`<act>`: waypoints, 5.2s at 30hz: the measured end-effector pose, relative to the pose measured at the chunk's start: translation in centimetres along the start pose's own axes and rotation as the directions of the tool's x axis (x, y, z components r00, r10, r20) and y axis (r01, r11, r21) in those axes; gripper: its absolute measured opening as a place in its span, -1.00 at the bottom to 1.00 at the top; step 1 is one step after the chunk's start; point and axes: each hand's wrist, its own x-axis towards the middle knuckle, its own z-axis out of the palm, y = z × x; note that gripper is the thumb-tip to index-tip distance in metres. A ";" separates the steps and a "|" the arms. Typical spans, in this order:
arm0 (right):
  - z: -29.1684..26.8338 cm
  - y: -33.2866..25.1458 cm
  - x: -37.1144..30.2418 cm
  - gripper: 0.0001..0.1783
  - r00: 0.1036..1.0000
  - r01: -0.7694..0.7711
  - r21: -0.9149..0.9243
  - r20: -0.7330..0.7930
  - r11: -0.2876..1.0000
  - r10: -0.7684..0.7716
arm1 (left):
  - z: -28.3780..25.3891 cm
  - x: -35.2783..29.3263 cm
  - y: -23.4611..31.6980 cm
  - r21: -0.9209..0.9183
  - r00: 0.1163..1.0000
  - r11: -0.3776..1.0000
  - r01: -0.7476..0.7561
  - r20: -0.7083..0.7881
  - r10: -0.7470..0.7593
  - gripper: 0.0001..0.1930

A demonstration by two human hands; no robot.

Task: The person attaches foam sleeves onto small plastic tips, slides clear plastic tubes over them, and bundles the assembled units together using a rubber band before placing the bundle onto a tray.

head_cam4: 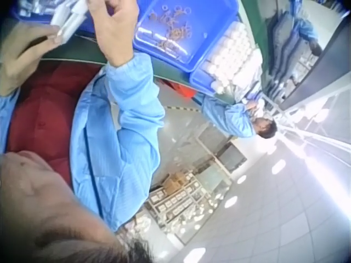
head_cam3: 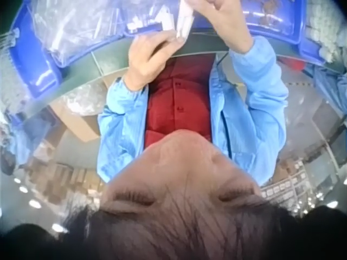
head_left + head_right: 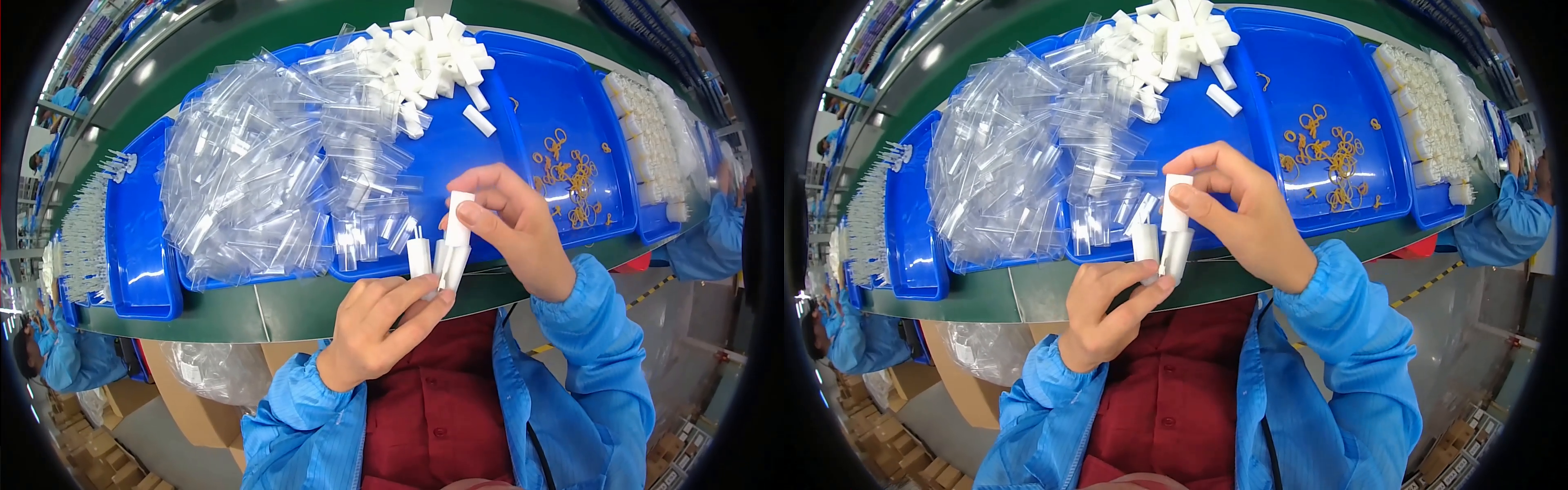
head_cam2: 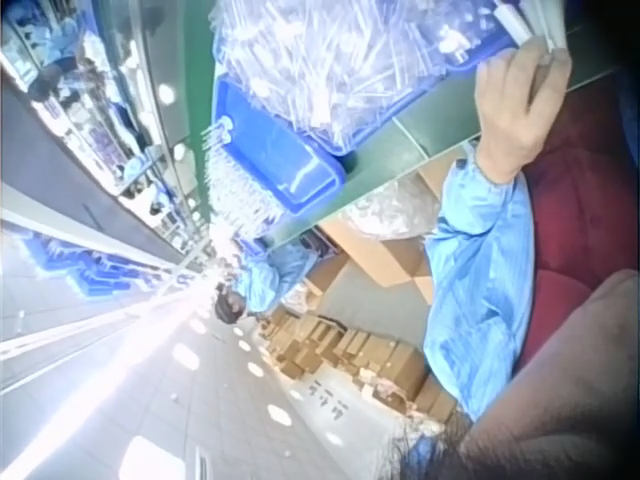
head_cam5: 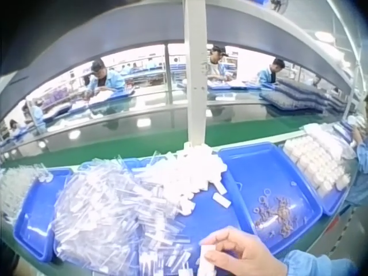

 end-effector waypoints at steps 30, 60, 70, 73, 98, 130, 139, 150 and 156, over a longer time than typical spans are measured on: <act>-0.4 2.3 -3.1 -0.72 0.898 0.439 -0.179 0.104 0.881 -0.427 | 1.7 1.3 0.3 -0.244 0.978 0.951 0.190 -0.034 -0.204 -0.51; -1.3 -0.6 4.1 -0.77 0.858 0.490 -0.854 0.437 0.175 -0.269 | 1.1 -0.3 0.2 -0.348 0.945 0.907 0.239 -0.132 -0.299 -0.54; 0.2 -1.1 -2.0 -0.49 0.987 0.162 0.081 -0.035 0.984 -0.159 | 1.3 1.0 0.4 -0.534 0.865 0.741 0.407 -0.035 -0.500 -0.62; -0.1 -0.3 -2.3 -0.51 0.993 0.121 0.185 -0.009 0.975 -0.121 | 1.5 1.0 0.6 -0.527 0.853 0.732 0.430 -0.028 -0.521 -0.63; 0.1 2.8 -3.6 -0.58 0.919 0.381 -0.042 -0.087 0.924 -0.383 | 1.4 2.7 1.3 -0.374 0.880 0.832 0.409 -0.078 -0.468 -0.77; -1.2 3.4 -4.7 -0.56 0.968 0.249 0.028 0.013 0.968 -0.249 | 1.7 1.6 1.1 -0.445 0.954 0.860 0.250 -0.036 -0.296 -0.66; -2.1 1.8 -4.1 -0.36 0.877 0.478 -0.357 0.247 0.802 -0.413 | -0.8 2.7 0.4 -0.487 0.923 0.786 0.381 0.156 -0.351 -0.58; -1.5 -1.5 1.1 -0.59 0.818 0.575 -0.536 0.358 0.618 -0.451 | -1.3 0.1 0.8 -0.417 0.897 0.806 0.420 0.054 -0.440 -0.63; 1.6 0.1 5.8 -0.65 0.717 0.695 -0.607 0.541 0.387 -0.439 | -1.0 -1.0 1.1 -0.403 0.886 0.809 0.428 0.008 -0.464 -0.62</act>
